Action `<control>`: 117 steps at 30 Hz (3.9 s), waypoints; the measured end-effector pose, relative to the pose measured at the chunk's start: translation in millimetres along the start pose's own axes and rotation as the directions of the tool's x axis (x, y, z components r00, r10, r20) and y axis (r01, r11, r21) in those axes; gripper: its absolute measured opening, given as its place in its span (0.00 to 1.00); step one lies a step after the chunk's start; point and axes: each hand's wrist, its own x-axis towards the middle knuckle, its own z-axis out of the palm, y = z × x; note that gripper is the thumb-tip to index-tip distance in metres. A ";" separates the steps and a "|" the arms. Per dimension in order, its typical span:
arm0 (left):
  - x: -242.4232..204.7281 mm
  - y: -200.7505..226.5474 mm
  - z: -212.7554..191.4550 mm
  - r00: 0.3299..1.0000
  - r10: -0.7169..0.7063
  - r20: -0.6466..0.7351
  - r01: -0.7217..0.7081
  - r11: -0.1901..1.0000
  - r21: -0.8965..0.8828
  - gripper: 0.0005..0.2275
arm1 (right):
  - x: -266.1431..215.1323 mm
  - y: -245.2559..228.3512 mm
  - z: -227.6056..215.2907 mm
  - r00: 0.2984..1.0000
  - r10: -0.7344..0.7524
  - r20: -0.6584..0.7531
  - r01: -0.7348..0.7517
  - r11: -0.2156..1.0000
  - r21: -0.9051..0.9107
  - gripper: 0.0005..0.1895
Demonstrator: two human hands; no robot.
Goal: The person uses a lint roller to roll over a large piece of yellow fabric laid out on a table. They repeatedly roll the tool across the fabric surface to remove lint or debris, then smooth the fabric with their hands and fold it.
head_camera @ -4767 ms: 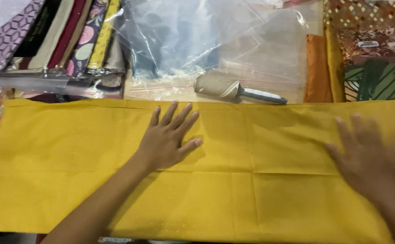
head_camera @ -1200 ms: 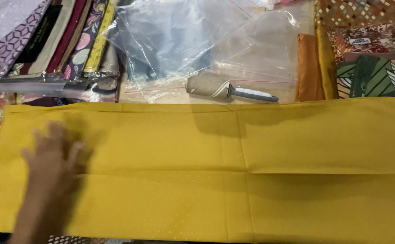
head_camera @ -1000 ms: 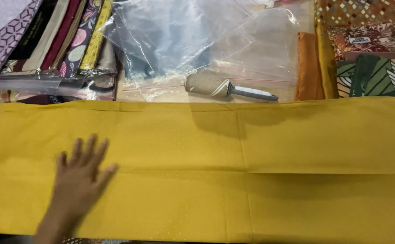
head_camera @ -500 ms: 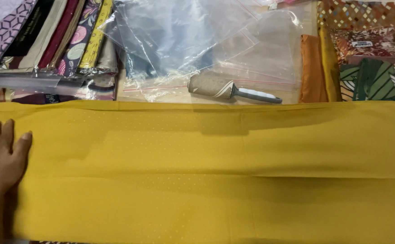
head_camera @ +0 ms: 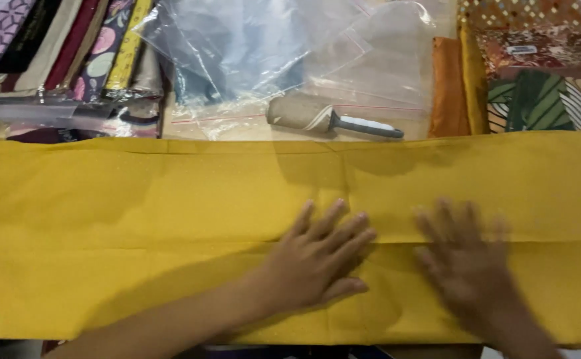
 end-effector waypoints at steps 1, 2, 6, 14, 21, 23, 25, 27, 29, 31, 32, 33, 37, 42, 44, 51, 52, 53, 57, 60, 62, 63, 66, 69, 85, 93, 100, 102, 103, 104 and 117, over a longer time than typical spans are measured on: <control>10.4 5.2 4.3 0.999 0.014 -0.031 -0.016 0.997 -0.069 0.30 | 4.0 -14.7 7.0 0.999 -0.027 0.024 0.029 0.996 -0.081 0.35; 21.6 10.3 8.8 0.998 0.026 -0.062 -0.034 0.990 -0.137 0.28 | 8.7 -28.3 14.1 0.997 -0.051 0.050 0.059 0.985 -0.161 0.34; 27.8 10.4 0.4 0.998 0.055 0.015 -0.051 0.982 -0.184 0.30 | 2.5 1.0 6.3 0.989 0.072 0.133 -0.044 0.978 -0.202 0.32; 33.7 10.2 -3.5 0.995 0.050 0.082 -0.042 0.994 -0.097 0.30 | -24.1 115.1 -54.7 0.761 0.627 0.166 -0.572 0.769 -0.286 0.38; 38.6 12.2 -1.2 0.994 0.073 0.076 -0.068 0.995 -0.070 0.29 | -122.1 242.2 -62.2 0.891 0.416 -0.182 -0.454 0.824 -0.338 0.28; 38.9 13.4 -1.1 0.993 0.050 0.105 -0.044 0.997 -0.062 0.31 | -98.7 218.4 -86.1 0.428 0.903 0.042 -0.889 0.412 0.198 0.48; 40.3 22.9 7.5 0.995 0.032 0.093 -0.029 0.999 -0.032 0.30 | -102.4 199.8 -86.7 0.545 0.835 -0.076 -0.826 0.550 0.121 0.41; 55.9 36.4 14.9 0.997 0.011 0.080 -0.010 1.000 -0.003 0.30 | -106.4 181.8 -79.8 0.657 0.733 -0.178 -0.742 0.670 0.026 0.33; 84.4 53.7 21.9 0.996 0.073 -0.042 -0.069 0.994 0.089 0.16 | -114.3 162.4 -62.4 0.930 0.248 -0.272 -0.278 0.958 -0.077 0.16; 121.5 66.2 41.9 0.985 0.162 -0.060 -0.160 0.986 0.041 0.15 | -93.4 96.0 -65.3 0.950 0.280 -0.135 -0.290 0.955 -0.064 0.27; 141.2 72.7 51.5 0.967 0.243 -0.080 -0.244 0.970 -0.004 0.19 | -81.8 63.8 -67.4 0.954 0.300 0.008 -0.300 0.953 -0.049 0.38; 167.5 75.4 68.6 0.964 0.254 -0.077 -0.256 0.967 -0.011 0.19 | -76.3 53.6 -68.5 0.950 0.314 0.007 -0.313 0.948 -0.049 0.38; 244.5 74.8 141.0 0.924 0.371 -0.087 -0.378 0.923 -0.078 0.25 | -66.4 48.3 -59.9 0.947 0.312 0.072 -0.316 0.947 0.059 0.36; 256.3 72.0 153.3 0.955 0.289 -0.058 -0.293 0.953 -0.071 0.27 | -85.8 108.2 -69.3 0.766 0.555 0.323 -0.577 0.816 -0.035 0.37; 256.5 70.8 151.6 0.960 0.277 -0.047 -0.281 0.953 -0.109 0.28 | -118.6 144.2 -61.5 0.877 0.481 0.006 -0.461 0.844 -0.274 0.38; 263.0 76.8 149.3 0.968 0.253 0.003 -0.249 0.953 -0.172 0.32 | -79.1 144.5 -111.5 0.375 0.919 0.118 -0.914 0.388 -0.117 0.47; 266.7 80.8 148.8 0.963 0.261 -0.059 -0.267 0.956 -0.122 0.30 | -77.5 137.2 -107.5 0.608 0.792 0.057 -0.787 0.611 -0.085 0.41; 269.1 85.3 148.9 0.955 0.272 -0.116 -0.281 0.957 -0.074 0.29 | -77.0 129.3 -102.8 0.794 0.608 -0.010 -0.607 0.791 -0.071 0.35; 301.1 107.8 145.6 0.952 0.266 -0.154 -0.296 0.930 -0.219 0.16 | -19.6 109.7 -107.1 0.812 0.556 0.176 -0.579 0.806 0.124 0.34; 320.6 107.2 173.2 0.961 0.226 -0.160 -0.264 0.922 -0.283 0.21 | 10.6 119.8 -101.5 0.821 0.528 0.215 -0.570 0.761 0.309 0.33; 327.3 100.6 200.0 0.974 0.219 -0.055 -0.226 0.948 -0.224 0.26 | 20.4 138.2 -85.5 0.821 0.507 0.261 -0.565 0.784 0.255 0.34; 327.0 103.2 200.2 0.975 0.217 -0.059 -0.224 0.948 -0.224 0.26 | 16.3 157.6 -73.9 0.823 0.505 0.261 -0.563 0.787 0.252 0.34; 323.3 107.9 197.3 0.971 0.105 -0.216 -0.157 0.958 -0.240 0.26 | 11.2 204.3 -53.9 0.875 0.464 0.139 -0.472 0.881 0.031 0.31; 325.6 103.9 192.1 0.990 0.135 0.032 -0.124 0.967 -0.222 0.30 | 26.0 233.5 -67.3 0.773 0.593 0.227 -0.596 0.800 -0.062 0.33; 323.3 105.0 195.9 0.988 0.135 -0.080 -0.149 0.965 -0.214 0.25 | 4.5 213.4 -83.0 0.751 0.619 0.228 -0.639 0.769 0.014 0.30; 324.4 103.4 183.7 0.987 0.160 0.016 -0.152 0.960 -0.233 0.25 | -24.7 222.7 -91.4 0.595 0.802 0.049 -0.802 0.597 -0.029 0.30; 324.4 103.5 182.6 0.984 0.164 -0.066 -0.175 0.953 -0.246 0.23 | -20.9 186.8 -89.8 0.720 0.650 0.242 -0.663 0.748 -0.036 0.31; 323.9 102.9 181.1 0.985 0.170 -0.018 -0.169 0.953 -0.252 0.24 | -27.4 208.2 -94.4 0.661 0.725 0.193 -0.724 0.684 -0.087 0.31; 324.4 102.4 180.9 0.985 0.170 -0.005 -0.166 0.950 -0.264 0.25 | -29.3 217.3 -99.8 0.568 0.800 0.194 -0.804 0.589 -0.078 0.36; 325.3 102.2 180.5 0.985 0.171 0.008 -0.162 0.947 -0.276 0.25 | -31.5 226.6 -105.8 0.466 0.863 0.195 -0.871 0.486 -0.070 0.41; 323.8 105.7 176.6 0.971 0.205 -0.121 -0.228 0.948 -0.224 0.21 | -124.0 222.0 -65.6 0.784 0.575 -0.235 -0.619 0.753 -0.223 0.28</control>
